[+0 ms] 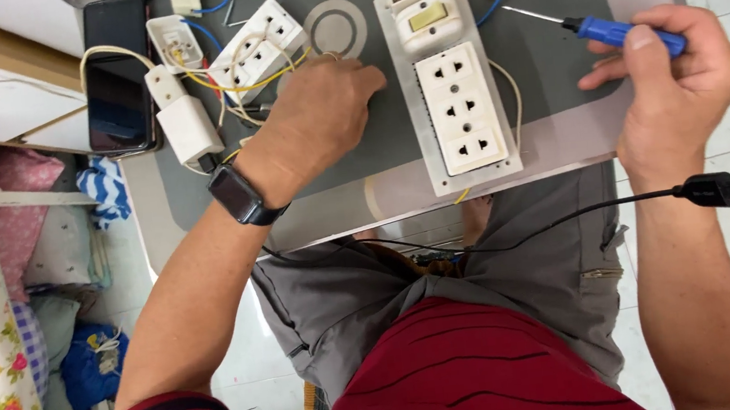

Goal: Installing and wiring relay components and sockets onto a mounting board using a screwdriver.

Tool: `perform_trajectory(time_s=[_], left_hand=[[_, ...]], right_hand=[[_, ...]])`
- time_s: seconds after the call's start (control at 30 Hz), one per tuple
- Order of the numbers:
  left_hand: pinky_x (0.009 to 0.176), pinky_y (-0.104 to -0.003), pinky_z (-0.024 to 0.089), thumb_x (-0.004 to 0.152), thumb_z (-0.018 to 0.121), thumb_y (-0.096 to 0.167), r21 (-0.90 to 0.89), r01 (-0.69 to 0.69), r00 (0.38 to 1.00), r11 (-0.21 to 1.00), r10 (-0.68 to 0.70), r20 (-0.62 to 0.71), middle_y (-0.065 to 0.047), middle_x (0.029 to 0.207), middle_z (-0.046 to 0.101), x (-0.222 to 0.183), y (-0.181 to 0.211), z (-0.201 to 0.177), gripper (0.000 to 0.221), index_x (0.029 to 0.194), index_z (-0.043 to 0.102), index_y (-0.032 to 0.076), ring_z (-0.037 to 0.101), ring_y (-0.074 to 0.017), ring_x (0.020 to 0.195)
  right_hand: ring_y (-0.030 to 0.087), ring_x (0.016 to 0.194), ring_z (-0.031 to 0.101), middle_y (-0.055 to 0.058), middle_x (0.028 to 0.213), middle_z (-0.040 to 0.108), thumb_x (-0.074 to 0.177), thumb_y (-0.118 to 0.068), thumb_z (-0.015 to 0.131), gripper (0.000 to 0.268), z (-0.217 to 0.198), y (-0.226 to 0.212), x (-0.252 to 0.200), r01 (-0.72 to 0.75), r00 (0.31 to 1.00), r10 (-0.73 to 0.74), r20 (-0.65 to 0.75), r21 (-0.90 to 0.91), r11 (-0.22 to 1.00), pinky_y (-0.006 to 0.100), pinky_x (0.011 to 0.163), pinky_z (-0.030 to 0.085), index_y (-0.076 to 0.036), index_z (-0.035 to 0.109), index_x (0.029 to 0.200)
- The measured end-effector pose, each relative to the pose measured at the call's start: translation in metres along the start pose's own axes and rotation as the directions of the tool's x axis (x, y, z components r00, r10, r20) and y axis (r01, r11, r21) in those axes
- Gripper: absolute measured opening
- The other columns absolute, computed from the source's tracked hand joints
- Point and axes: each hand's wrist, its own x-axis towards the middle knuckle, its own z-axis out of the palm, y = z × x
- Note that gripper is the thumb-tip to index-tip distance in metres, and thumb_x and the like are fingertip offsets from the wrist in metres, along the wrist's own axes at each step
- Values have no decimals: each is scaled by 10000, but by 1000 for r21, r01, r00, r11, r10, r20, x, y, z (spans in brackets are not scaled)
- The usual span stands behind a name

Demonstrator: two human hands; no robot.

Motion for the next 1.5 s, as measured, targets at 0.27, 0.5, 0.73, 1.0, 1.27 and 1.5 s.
perform_trajectory(time_s=[0.27,0.5,0.73,1.0,1.27,1.5], left_hand=[[619,-386,519,835,569,-118,-372,-120,942,921,-13,-335,-130,861,645,-6,55,-56,228,1016,686,-43,611,-280,699],[833,-386,547,927,616,-40,-509,-317,886,800,58,-461,-123,988,697,2,85,-29,95,971,692,-4,672,-283,947],[842,-383,499,944,630,-34,-436,-367,885,822,163,-437,-116,1035,662,2,83,-34,75,985,650,26,618,-272,860],[837,-396,475,946,678,70,-481,-180,864,858,-97,-495,-127,1157,631,-29,86,-28,152,1092,650,43,632,-277,939],[699,-357,445,941,684,119,-456,-71,805,887,-219,-552,-53,912,598,-15,111,-13,73,991,669,69,519,-258,737],[540,-433,418,917,625,76,-254,-50,930,966,-48,-364,-79,694,476,-2,102,-27,217,723,528,60,476,-303,613]], right_hand=[[334,837,735,211,917,571,1079,-12,515,73,4,-9,1,-19,1000,19,-25,3,1000,350,622,618,50,549,1096],[312,812,738,187,908,591,1059,-51,522,92,5,-12,0,-51,998,51,-32,-8,999,332,617,606,25,559,1095],[336,846,738,189,941,562,1057,-38,523,97,7,-15,1,-14,1000,14,-28,-11,1000,342,611,615,47,560,1085],[447,986,677,335,1093,581,1108,-74,498,154,-12,-16,4,102,989,-118,89,166,981,461,753,626,31,449,1210],[448,975,696,345,1048,580,1115,-27,477,118,7,-59,7,172,977,-186,106,128,977,459,709,630,36,428,1203],[398,742,657,355,995,608,1068,-17,465,139,17,-73,-33,98,992,-99,84,16,995,397,682,608,104,431,1127]])
